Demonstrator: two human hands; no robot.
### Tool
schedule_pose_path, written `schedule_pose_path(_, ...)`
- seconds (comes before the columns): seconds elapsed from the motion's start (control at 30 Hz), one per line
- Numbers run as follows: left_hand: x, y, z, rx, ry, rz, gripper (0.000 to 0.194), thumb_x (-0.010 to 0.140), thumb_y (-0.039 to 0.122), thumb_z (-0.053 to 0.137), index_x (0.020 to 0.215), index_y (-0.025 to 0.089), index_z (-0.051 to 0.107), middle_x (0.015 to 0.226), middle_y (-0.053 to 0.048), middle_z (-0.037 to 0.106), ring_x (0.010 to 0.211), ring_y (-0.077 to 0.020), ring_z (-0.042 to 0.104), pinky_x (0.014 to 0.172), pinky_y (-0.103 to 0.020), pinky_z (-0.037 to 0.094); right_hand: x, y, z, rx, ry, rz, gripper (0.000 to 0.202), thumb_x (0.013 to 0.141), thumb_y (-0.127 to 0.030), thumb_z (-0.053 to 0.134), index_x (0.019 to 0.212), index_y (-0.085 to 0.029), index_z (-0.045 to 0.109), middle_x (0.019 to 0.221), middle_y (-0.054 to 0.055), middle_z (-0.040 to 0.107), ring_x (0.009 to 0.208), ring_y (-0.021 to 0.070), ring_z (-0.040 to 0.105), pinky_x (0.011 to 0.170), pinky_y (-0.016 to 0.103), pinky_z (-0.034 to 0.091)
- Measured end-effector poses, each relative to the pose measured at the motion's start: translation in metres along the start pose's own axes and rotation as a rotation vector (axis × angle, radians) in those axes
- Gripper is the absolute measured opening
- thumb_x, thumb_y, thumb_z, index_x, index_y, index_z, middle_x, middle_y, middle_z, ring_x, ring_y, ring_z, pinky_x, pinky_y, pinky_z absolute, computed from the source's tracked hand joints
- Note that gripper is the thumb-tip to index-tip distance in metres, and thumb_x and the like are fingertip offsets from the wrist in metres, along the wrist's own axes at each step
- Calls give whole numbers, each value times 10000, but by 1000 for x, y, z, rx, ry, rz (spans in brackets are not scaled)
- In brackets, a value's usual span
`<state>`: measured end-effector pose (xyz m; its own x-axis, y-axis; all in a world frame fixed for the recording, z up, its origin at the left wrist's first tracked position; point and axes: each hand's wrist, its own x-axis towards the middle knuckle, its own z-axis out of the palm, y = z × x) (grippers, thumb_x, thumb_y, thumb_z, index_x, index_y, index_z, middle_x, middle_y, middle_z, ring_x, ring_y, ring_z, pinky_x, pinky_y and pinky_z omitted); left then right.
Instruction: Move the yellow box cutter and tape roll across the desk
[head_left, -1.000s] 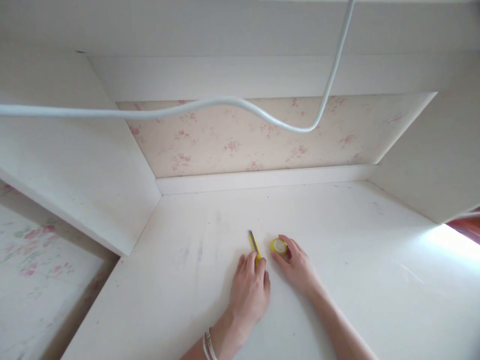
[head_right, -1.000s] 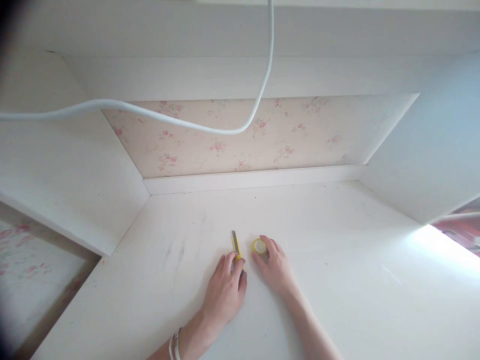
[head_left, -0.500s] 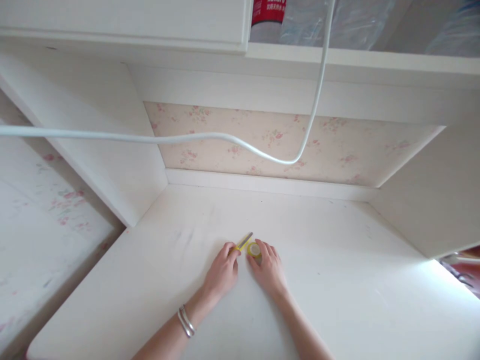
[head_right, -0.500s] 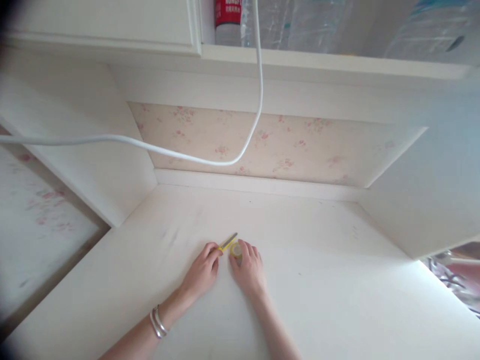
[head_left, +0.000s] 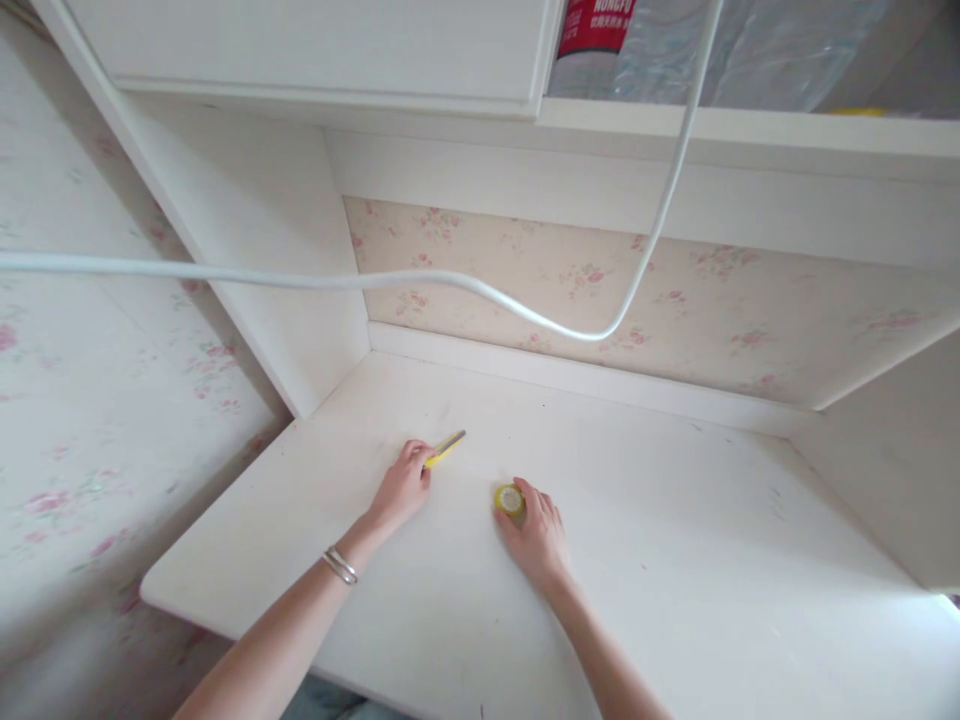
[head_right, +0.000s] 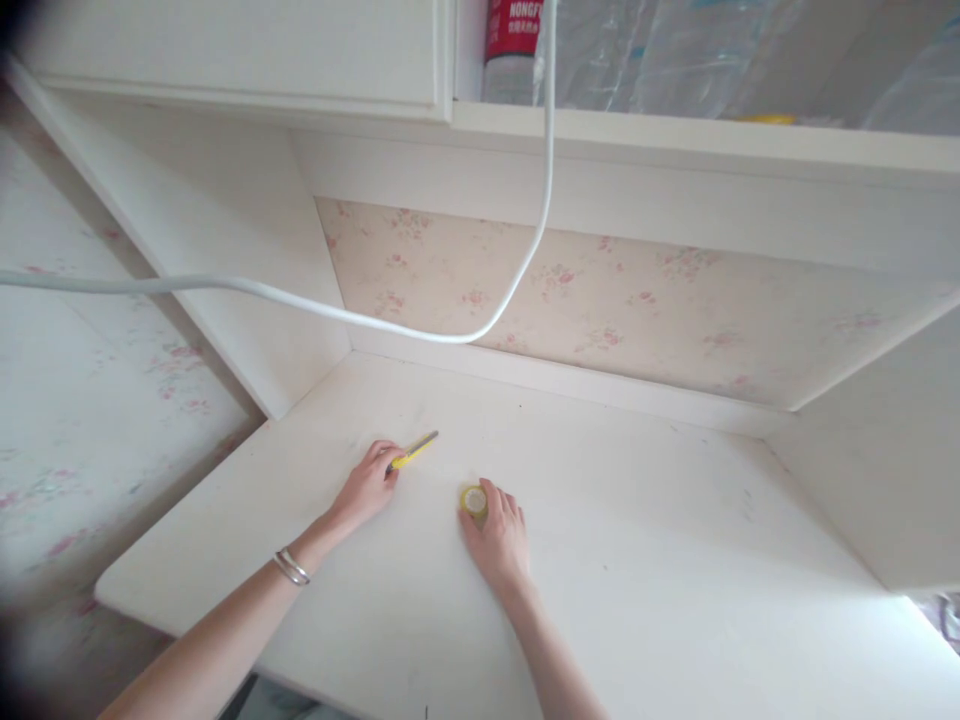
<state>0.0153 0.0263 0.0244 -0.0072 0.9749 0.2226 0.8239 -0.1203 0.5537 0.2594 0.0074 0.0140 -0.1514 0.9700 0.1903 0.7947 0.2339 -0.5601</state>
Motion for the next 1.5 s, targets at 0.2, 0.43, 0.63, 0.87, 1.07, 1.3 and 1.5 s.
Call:
schedule_pose_path(0.2, 20, -65, -29, 92, 57, -3, 268, 771, 100, 463, 1009, 194, 541, 1063, -52, 490, 910, -159, 546, 881, -321, 450, 17, -31, 24, 132, 0, -68, 469, 740, -312, 566, 1182, -210, 444, 1104, 69, 575, 1041, 218, 492, 899, 355, 388)
schedule_pose_path(0.43, 19, -95, -60, 63, 81, 14, 258, 779, 132, 477, 1024, 196, 529, 1071, -62, 485, 909, -168, 564, 854, -321, 465, 58, -98, 60, 244, -29, -96, 503, 689, -314, 621, 1158, -210, 474, 1053, 58, 594, 977, 203, 518, 873, 352, 397)
schedule_pose_path(0.63, -16, -70, -64, -251, -4, 202, 524, 734, 242, 616, 1214, 221, 408, 1201, -76, 474, 1137, -212, 459, 980, -376, 384, 64, -136, 90, 570, -110, 58, 534, 675, -357, 646, 1153, -220, 454, 971, 42, 622, 839, 166, 576, 746, 311, 450)
schedule_pose_path(0.87, -27, -56, -44, -356, 64, 149, 425, 755, 200, 586, 1154, 210, 438, 1112, -69, 543, 1032, -193, 534, 899, -366, 441, 45, -140, 89, 655, -92, 65, 580, 641, -330, 679, 1163, -240, 444, 995, 35, 625, 871, 164, 574, 715, 292, 456)
schedule_pose_path(1.07, -29, -45, -39, -74, 56, 245, 531, 710, 69, 534, 1202, 235, 422, 1153, -59, 520, 1086, -212, 482, 943, -381, 403, 49, -126, 90, 511, -117, -33, 600, 595, -204, 663, 1164, -231, 474, 1059, 49, 602, 942, 190, 559, 808, 335, 450)
schedule_pose_path(1.3, -16, -48, -31, 84, -69, 231, 525, 691, 21, 479, 1182, 206, 473, 1133, -71, 518, 1057, -194, 495, 919, -330, 418, 46, -114, 95, 614, -182, -14, 605, 646, -247, 637, 1215, -211, 436, 1167, 79, 547, 1035, 197, 535, 872, 346, 451)
schedule_pose_path(1.5, -12, -40, -40, 143, -118, 275, 541, 715, 188, 573, 1239, 221, 438, 1200, -62, 497, 1110, -212, 457, 980, -341, 366, 10, -91, 82, 700, -27, -4, 412, 731, -249, 564, 1136, -235, 489, 1119, 54, 560, 961, 163, 556, 848, 322, 473)
